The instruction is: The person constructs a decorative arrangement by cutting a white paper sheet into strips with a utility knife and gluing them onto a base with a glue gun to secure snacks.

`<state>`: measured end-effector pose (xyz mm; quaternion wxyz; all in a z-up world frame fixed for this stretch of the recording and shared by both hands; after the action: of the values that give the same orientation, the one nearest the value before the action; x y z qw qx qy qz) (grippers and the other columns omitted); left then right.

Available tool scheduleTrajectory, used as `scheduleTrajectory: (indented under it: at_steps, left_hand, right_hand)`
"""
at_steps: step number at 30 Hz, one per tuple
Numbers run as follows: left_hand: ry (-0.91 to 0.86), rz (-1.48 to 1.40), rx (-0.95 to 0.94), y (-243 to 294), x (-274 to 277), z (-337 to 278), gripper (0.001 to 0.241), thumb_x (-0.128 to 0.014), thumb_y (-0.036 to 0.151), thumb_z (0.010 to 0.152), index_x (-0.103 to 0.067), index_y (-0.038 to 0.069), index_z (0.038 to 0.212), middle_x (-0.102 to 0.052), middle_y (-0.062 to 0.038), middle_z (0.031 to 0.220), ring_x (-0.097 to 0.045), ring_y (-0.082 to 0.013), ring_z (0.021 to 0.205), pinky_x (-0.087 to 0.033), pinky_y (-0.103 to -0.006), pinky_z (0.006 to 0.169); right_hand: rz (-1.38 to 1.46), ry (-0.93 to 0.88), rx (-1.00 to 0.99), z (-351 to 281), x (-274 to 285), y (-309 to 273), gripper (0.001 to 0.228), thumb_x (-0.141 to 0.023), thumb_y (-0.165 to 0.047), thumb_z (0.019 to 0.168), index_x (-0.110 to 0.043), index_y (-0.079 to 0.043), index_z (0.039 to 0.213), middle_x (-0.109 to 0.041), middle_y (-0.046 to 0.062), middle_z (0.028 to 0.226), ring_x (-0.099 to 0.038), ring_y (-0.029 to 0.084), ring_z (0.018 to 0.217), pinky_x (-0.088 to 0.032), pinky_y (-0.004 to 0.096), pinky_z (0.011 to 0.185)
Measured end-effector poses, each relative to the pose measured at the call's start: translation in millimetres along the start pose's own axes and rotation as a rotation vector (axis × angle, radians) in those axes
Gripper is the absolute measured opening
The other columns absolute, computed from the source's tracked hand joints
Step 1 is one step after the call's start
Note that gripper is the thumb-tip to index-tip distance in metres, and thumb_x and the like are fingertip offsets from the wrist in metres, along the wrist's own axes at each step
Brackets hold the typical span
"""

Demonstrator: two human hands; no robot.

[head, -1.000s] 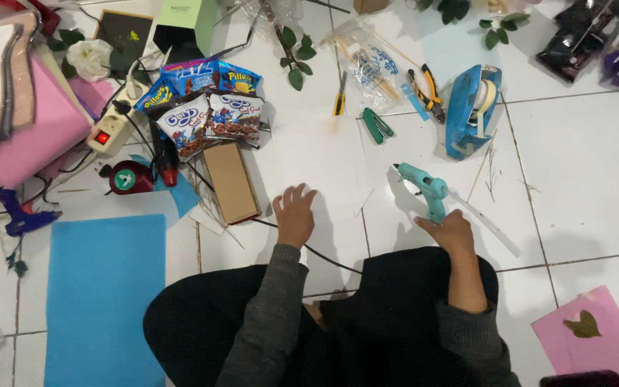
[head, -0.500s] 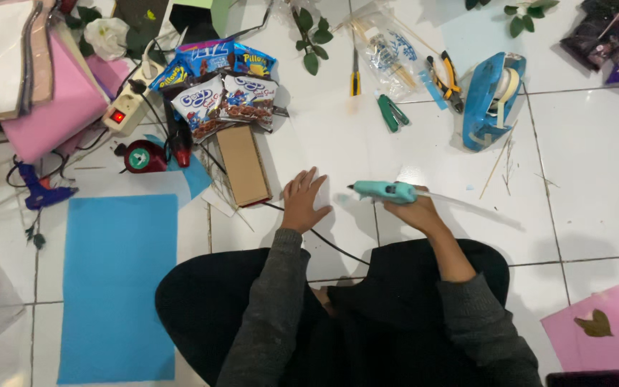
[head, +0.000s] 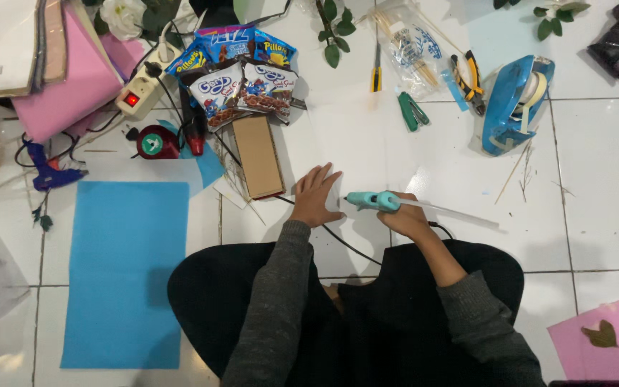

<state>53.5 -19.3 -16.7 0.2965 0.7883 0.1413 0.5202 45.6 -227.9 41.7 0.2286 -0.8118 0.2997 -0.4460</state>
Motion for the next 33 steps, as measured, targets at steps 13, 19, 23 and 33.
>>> scheduleTrajectory:
  at_steps: [13,19,23,33]
  left_hand:
    - [-0.027,0.021,0.027,4,2,0,0.095,-0.073,0.046,0.073,-0.025,0.027,0.153,-0.011,-0.002,0.164,-0.004,-0.0261,0.150,-0.001,-0.0497,0.120]
    - [-0.036,0.009,0.029,6,5,1,0.095,-0.072,0.046,0.074,-0.025,0.028,0.153,-0.010,-0.002,0.164,-0.003,-0.0258,0.150,0.000,-0.0497,0.120]
    - [-0.046,0.010,0.047,6,5,1,0.095,-0.073,0.045,0.074,-0.024,0.028,0.154,-0.010,-0.002,0.164,-0.002,-0.0261,0.150,0.001,-0.0491,0.120]
    - [-0.057,0.007,0.054,6,3,-1,0.092,-0.070,0.044,0.076,-0.023,0.029,0.154,-0.008,-0.001,0.164,0.000,-0.0260,0.150,0.002,-0.0489,0.120]
  right_hand:
    - [-0.154,-0.014,-0.004,-6,7,-13,0.026,-0.058,-0.022,0.067,-0.069,-0.004,0.082,-0.072,0.019,0.081,-0.068,0.040,0.087,-0.050,0.048,0.079]
    - [-0.185,0.033,0.049,-12,16,-34,0.026,-0.056,-0.020,0.068,-0.067,-0.004,0.085,-0.071,0.020,0.081,-0.068,0.041,0.091,-0.049,0.048,0.080]
    - [-0.266,-0.021,-0.076,-7,16,-11,0.030,-0.056,-0.025,0.065,-0.069,-0.004,0.084,-0.072,0.018,0.081,-0.069,0.041,0.092,-0.050,0.049,0.083]
    - [-0.079,0.107,-0.106,-12,36,15,0.038,-0.062,-0.024,0.065,-0.073,0.000,0.092,-0.072,0.024,0.093,-0.066,0.044,0.100,-0.047,0.053,0.090]
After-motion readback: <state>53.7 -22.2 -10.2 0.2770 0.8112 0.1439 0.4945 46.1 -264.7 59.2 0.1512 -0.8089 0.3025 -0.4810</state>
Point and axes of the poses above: each hand's wrist, its own z-axis towards the middle knuckle, its own x-axis out of the back of the hand, y = z × x, the point moved 6 cm from there along z, towards the middle knuckle
